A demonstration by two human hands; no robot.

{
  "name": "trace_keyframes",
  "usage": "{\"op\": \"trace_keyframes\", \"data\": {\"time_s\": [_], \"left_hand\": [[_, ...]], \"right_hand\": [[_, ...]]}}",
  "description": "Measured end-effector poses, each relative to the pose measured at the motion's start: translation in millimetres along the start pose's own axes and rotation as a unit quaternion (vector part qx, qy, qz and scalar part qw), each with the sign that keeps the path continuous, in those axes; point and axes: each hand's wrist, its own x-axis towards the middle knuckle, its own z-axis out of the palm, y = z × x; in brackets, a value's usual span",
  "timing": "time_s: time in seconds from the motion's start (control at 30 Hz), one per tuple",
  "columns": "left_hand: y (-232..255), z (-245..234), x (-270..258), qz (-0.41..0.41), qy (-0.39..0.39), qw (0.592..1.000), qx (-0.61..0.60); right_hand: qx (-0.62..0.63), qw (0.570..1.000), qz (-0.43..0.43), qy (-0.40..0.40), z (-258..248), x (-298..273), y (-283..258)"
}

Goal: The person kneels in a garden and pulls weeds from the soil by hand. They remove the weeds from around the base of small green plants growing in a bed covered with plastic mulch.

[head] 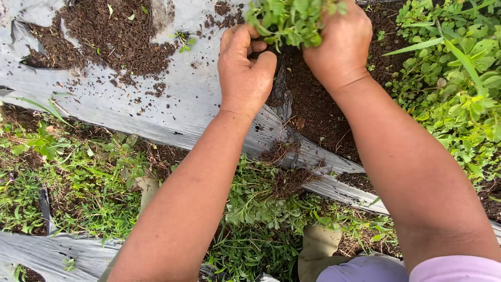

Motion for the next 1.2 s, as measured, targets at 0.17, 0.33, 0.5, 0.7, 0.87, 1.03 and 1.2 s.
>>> {"op": "trace_keyframes", "data": {"time_s": [0.17, 0.33, 0.5, 0.7, 0.87, 1.03, 1.2], "left_hand": [[-5, -2, 4, -0.026, -0.013, 0.999, -0.017], [-3, -1, 10, -0.074, -0.038, 0.997, 0.0], [-6, 15, 24, 0.028, -0.059, 0.989, 0.135], [1, 33, 41, 0.118, -0.039, 0.98, 0.156], [8, 10, 32, 0.128, -0.035, 0.974, 0.182], [8, -5, 22, 0.126, -0.027, 0.981, 0.144], [-9, -5, 24, 0.069, 0.017, 0.989, 0.129]], "right_hand": [[0.175, 0.984, -0.006, 0.022, -20, -12, 9], [0.355, 0.927, 0.117, -0.032, -49, -25, 41], [0.084, 0.976, 0.161, -0.116, -107, 5, 50], [-0.125, 0.983, 0.054, -0.123, -47, 20, 20], [-0.125, 0.984, 0.039, -0.12, -28, 28, -31], [-0.134, 0.988, 0.036, -0.065, -10, 29, -35], [-0.155, 0.988, -0.005, -0.009, 7, 30, -38]]}}
